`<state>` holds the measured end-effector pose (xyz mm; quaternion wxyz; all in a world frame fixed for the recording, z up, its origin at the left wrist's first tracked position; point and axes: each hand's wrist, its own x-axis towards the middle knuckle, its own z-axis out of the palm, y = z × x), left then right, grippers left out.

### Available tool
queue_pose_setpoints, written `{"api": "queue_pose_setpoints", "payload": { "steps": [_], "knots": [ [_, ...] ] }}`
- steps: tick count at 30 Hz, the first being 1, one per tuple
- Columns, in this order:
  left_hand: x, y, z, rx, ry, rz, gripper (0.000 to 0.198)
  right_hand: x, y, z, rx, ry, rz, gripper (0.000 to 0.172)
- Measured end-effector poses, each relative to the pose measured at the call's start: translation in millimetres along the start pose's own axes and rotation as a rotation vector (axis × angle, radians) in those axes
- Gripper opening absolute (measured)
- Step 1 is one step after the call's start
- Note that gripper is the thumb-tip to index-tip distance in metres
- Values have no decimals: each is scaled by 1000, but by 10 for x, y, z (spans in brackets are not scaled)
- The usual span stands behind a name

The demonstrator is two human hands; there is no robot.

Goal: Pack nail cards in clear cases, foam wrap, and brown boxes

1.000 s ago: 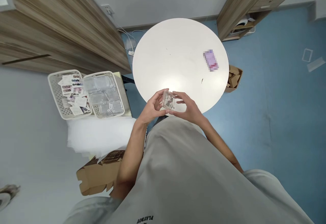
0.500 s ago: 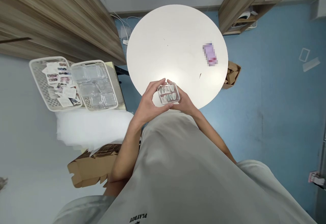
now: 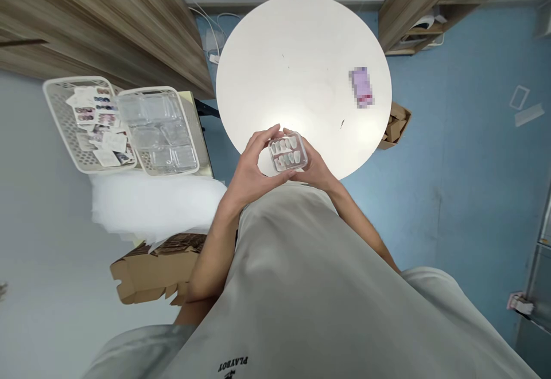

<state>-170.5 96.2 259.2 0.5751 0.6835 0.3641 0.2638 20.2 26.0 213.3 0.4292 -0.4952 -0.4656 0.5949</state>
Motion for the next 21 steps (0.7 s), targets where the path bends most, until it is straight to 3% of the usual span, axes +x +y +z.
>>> {"api": "queue_pose_setpoints", "payload": {
  "steps": [7,15,21],
  "knots": [
    [-32,32,-45,49,-2,-5,96,-50,-94,-42,-32,-27,21,117],
    [-64,-202,-209,-123,-143,-86,102,-151,-160,-46,-198,-4,-10,93],
    [-150,-351,-169,-246,-191,-193,95,-245,-128,-53,-466,12,-42,86]
  ]
}}
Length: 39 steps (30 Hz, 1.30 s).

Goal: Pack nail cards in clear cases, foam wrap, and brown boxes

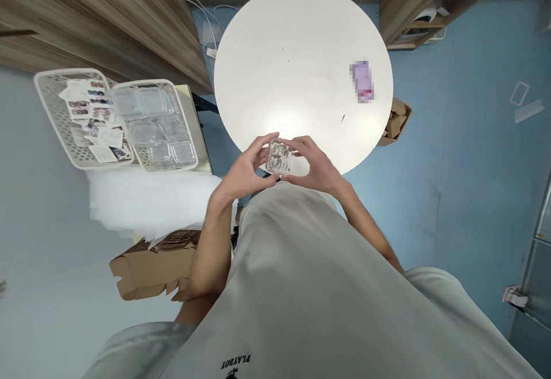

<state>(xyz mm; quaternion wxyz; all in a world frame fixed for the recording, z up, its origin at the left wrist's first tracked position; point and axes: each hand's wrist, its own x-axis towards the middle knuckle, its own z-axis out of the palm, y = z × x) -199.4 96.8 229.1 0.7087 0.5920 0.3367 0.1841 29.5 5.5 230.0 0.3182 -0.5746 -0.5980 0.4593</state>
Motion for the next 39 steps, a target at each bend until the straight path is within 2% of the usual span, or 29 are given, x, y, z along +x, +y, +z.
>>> {"api": "queue_pose_setpoints", "payload": {
  "steps": [7,12,17,23,30,39],
  "knots": [
    [17,-251,50,-228,-15,-52,106,-39,60,85,-215,-42,-66,82],
    [6,-399,61,-304,-4,-67,112,-13,191,105,-225,-60,-106,84],
    [-42,-481,114,-347,29,-106,117,51,224,34,-207,-55,-154,78],
    [-60,-450,176,-363,65,-72,120,160,63,-157,-5,-31,-88,69],
    [-67,-377,165,-363,13,-42,118,270,-27,-277,339,53,112,94],
    [-83,-416,130,-410,-48,-14,114,248,-59,-250,558,97,252,103]
  ]
}}
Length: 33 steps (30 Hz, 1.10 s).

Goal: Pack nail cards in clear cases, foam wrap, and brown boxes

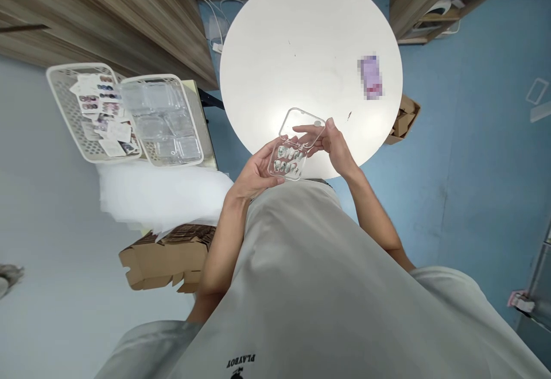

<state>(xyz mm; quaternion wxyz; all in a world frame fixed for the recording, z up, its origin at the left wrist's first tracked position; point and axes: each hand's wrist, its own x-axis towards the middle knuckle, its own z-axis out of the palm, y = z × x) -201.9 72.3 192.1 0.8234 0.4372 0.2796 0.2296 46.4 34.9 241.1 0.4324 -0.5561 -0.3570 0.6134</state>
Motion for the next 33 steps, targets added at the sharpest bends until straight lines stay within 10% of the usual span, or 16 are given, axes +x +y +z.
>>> {"api": "queue_pose_setpoints", "payload": {
  "steps": [12,22,33],
  "knots": [
    [59,49,23,10,46,-8,113,0,-18,-45,-34,-19,18,98],
    [100,-41,-63,45,144,-20,103,-47,114,-43,-189,-123,-75,58],
    [153,-95,-91,10,204,-31,90,22,291,47,-287,-157,-226,66]
  ]
}}
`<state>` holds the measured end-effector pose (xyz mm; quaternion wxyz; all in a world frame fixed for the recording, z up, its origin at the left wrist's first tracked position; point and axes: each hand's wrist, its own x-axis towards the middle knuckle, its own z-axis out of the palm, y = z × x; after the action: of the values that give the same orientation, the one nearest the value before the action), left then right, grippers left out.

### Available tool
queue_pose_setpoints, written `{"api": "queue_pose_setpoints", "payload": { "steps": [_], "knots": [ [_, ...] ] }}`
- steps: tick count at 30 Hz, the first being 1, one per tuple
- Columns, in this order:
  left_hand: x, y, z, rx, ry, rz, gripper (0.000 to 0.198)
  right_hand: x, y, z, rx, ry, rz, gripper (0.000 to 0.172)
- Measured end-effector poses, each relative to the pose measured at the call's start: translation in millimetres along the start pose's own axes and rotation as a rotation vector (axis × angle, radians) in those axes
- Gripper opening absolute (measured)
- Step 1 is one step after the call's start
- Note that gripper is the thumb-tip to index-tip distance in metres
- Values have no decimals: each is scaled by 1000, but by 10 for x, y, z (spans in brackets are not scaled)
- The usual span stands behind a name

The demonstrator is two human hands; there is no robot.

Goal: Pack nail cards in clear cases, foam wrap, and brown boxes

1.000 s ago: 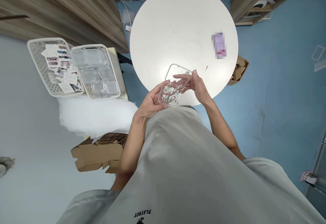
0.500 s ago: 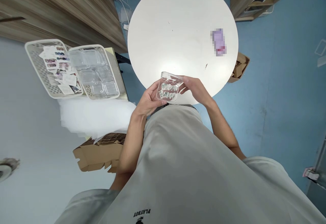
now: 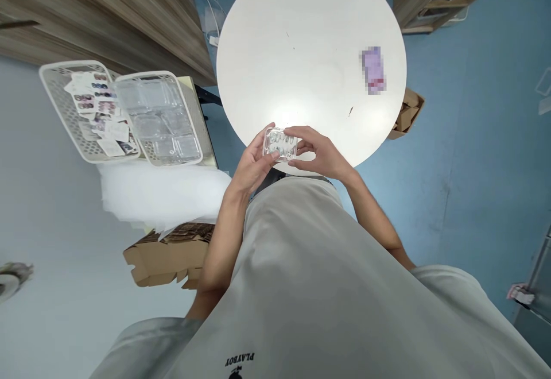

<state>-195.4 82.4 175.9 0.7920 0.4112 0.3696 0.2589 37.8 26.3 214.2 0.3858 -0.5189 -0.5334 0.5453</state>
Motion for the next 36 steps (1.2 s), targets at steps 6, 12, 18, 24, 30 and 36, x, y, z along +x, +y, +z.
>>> {"api": "queue_pose_setpoints", "payload": {
  "steps": [6,12,18,24,30,36],
  "knots": [
    [26,-91,-43,49,26,32,91,56,-7,28,-23,-10,1,63],
    [50,-82,-147,113,79,6,90,122,119,109,-55,-41,67,63],
    [103,-162,-335,133,171,-32,90,287,427,327,-89,-37,88,65],
    [409,-515,-659,-56,428,-156,79,443,661,449,-158,62,192,82],
    [979,-772,-1017,-63,874,-369,62,307,745,336,-131,182,362,72],
    [1342,-753,-1024,-145,912,-432,59,-12,790,248,-67,281,476,62]
  ]
}}
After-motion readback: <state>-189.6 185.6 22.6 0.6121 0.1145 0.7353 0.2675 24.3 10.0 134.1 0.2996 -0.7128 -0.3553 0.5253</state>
